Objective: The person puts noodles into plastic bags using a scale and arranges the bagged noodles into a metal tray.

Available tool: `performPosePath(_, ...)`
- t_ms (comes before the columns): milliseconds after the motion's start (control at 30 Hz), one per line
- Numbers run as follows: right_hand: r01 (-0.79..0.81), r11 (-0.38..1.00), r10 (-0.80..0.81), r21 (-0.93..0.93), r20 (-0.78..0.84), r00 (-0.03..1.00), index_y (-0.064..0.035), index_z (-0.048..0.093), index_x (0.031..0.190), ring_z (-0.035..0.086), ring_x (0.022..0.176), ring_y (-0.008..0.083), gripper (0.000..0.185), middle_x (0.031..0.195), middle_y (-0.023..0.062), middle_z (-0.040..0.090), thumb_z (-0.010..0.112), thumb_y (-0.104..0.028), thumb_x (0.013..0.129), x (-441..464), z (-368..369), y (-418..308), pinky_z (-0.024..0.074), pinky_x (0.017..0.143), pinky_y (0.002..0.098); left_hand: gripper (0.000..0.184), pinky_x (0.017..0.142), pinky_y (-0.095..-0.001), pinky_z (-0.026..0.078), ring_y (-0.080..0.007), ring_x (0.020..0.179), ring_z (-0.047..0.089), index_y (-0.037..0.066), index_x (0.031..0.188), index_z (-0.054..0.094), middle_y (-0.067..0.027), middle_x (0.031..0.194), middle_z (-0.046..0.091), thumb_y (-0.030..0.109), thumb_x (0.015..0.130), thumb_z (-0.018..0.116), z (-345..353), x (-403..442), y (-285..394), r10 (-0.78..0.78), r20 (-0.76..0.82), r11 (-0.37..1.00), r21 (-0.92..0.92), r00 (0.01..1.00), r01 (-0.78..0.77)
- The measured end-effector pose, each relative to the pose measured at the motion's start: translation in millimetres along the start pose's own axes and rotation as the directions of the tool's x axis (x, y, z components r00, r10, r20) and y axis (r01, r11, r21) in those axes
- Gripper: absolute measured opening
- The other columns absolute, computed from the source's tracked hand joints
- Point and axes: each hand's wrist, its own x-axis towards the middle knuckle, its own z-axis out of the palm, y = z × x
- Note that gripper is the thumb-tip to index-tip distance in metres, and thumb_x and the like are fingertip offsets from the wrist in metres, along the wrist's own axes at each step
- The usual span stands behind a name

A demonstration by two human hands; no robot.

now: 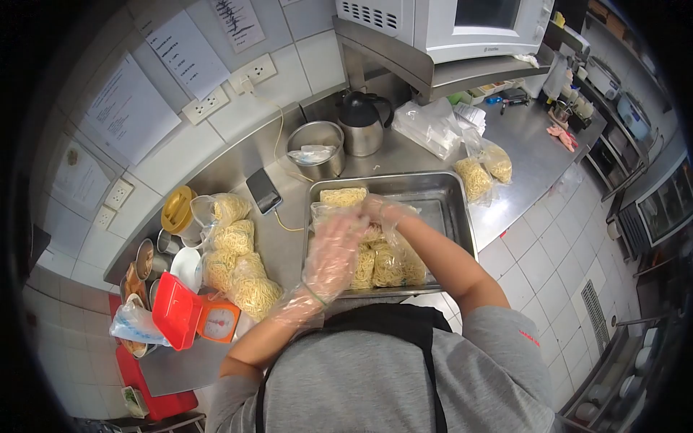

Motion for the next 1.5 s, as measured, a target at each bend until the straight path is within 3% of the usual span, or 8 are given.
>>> performPosePath(367, -0.243, 0.393, 0.357, 0.887, 0.097, 0.929, -0.0043, 0.062, 0.106, 0.060, 0.069, 0.0181, 0.056, 0.088, 0.0077, 0.062, 0.051, -0.057, 0.089, -17.1, -2.9, -11.6, 0.0490, 0.057, 0.0311, 0.068, 0.086, -0.0393, 0.052, -0.0334, 0.099, 0.064, 0.007, 0.128, 0.050, -0.0170, 0.114, 0.063, 0.027, 0.068, 0.076, 26.2, 44.1, -63.0, -0.262, 0.483, 0.941, -0.062, 0.836, 0.331)
performPosePath(467, 0.132, 0.523, 0.306, 0.842, -0.330, 0.893, 0.0003, 0.052, 0.123, 0.062, 0.097, 0.0203, 0.063, 0.105, 0.0136, 0.061, 0.055, -0.053, 0.090, -25.6, 19.5, -25.6, 0.0534, 0.067, 0.0319, 0.064, 0.082, -0.0367, 0.053, -0.0273, 0.088, 0.068, 0.004, 0.122, 0.054, -0.0141, 0.106, 0.067, 0.027, 0.068, 0.081, 20.0, 50.5, -96.9, -0.382, 0.561, 0.603, -0.451, 0.735, 0.658)
performPosePath(567, 0.247, 0.140, 0.168, 0.959, -0.269, 0.948, 0.0010, 0.039, 0.135, 0.057, 0.110, 0.0209, 0.072, 0.119, 0.0147, 0.057, 0.066, -0.043, 0.086, -44.7, 4.4, -68.6, 0.0545, 0.079, 0.0348, 0.069, 0.084, -0.0371, 0.053, -0.0237, 0.092, 0.065, -0.001, 0.125, 0.049, -0.0134, 0.107, 0.065, 0.025, 0.071, 0.082, 21.8, 53.5, -85.5, -0.354, 0.504, -0.007, -0.844, 0.788, 0.537)
performPosePath(600, 0.383, -0.049, 0.064, 0.923, -0.379, 0.923, -0.0003, 0.040, 0.134, 0.055, 0.113, 0.0214, 0.068, 0.120, 0.0144, 0.057, 0.071, -0.034, 0.084, -31.9, 0.5, -69.4, 0.0526, 0.088, 0.0368, 0.084, 0.092, -0.0380, 0.048, -0.0266, 0.106, 0.059, -0.008, 0.131, 0.036, -0.0189, 0.119, 0.058, 0.034, 0.074, 0.080, 27.9, 58.1, -67.6, -0.451, 0.348, 0.083, -0.901, 0.822, 0.427)
performPosePath(800, 0.395, 0.477, -0.062, 0.785, -0.418, 0.906, -0.0047, 0.046, 0.132, 0.061, 0.104, 0.0204, 0.065, 0.115, 0.0105, 0.063, 0.076, -0.028, 0.079, -37.2, -77.4, -11.1, 0.0475, 0.094, 0.0352, 0.087, 0.104, -0.0451, 0.037, -0.0431, 0.125, 0.041, -0.003, 0.145, 0.011, -0.0309, 0.145, 0.019, 0.029, 0.085, 0.066, 0.8, 42.5, -39.1, -0.227, -0.172, 0.897, -0.420, 0.959, 0.138)
performPosePath(900, 0.175, 0.977, -0.125, 0.122, -0.334, 0.934, -0.0109, 0.047, 0.135, 0.062, 0.102, 0.0210, 0.069, 0.114, 0.0114, 0.065, 0.076, -0.027, 0.075, -35.7, -95.6, 26.4, 0.0467, 0.094, 0.0346, 0.078, 0.108, -0.0452, 0.032, -0.0483, 0.130, 0.032, 0.002, 0.146, 0.018, -0.0311, 0.145, 0.019, 0.025, 0.087, 0.063, -24.0, 6.9, -35.5, -0.388, 0.090, 0.867, -0.302, 0.917, 0.396)
performPosePath(1167, -0.036, 0.998, 0.043, -0.043, 0.186, 0.982, -0.0117, 0.058, 0.126, 0.062, 0.103, 0.0276, 0.059, 0.114, 0.0126, 0.066, 0.053, -0.057, 0.088, -2.5, -72.6, 36.6, 0.0437, 0.093, 0.0383, 0.061, 0.102, -0.0496, 0.036, -0.0511, 0.122, 0.039, 0.006, 0.145, 0.022, -0.0353, 0.139, 0.027, 0.006, 0.088, 0.046, 62.9, -76.0, -44.9, -0.584, 0.108, 0.687, -0.463, 0.805, 0.560)
performPosePath(1500, -0.058, 0.931, -0.049, -0.359, -0.283, 0.958, -0.0021, 0.061, 0.110, 0.059, 0.103, 0.0388, 0.046, 0.112, 0.0208, 0.061, 0.045, -0.041, 0.092, -35.3, -16.1, 22.4, 0.0451, 0.090, 0.0481, 0.061, 0.102, -0.0499, 0.037, -0.0507, 0.123, 0.038, 0.008, 0.145, 0.023, -0.0343, 0.140, 0.027, 0.005, 0.087, 0.045, 69.3, -82.4, -47.9, -0.531, 0.062, 0.778, -0.359, 0.845, 0.515)
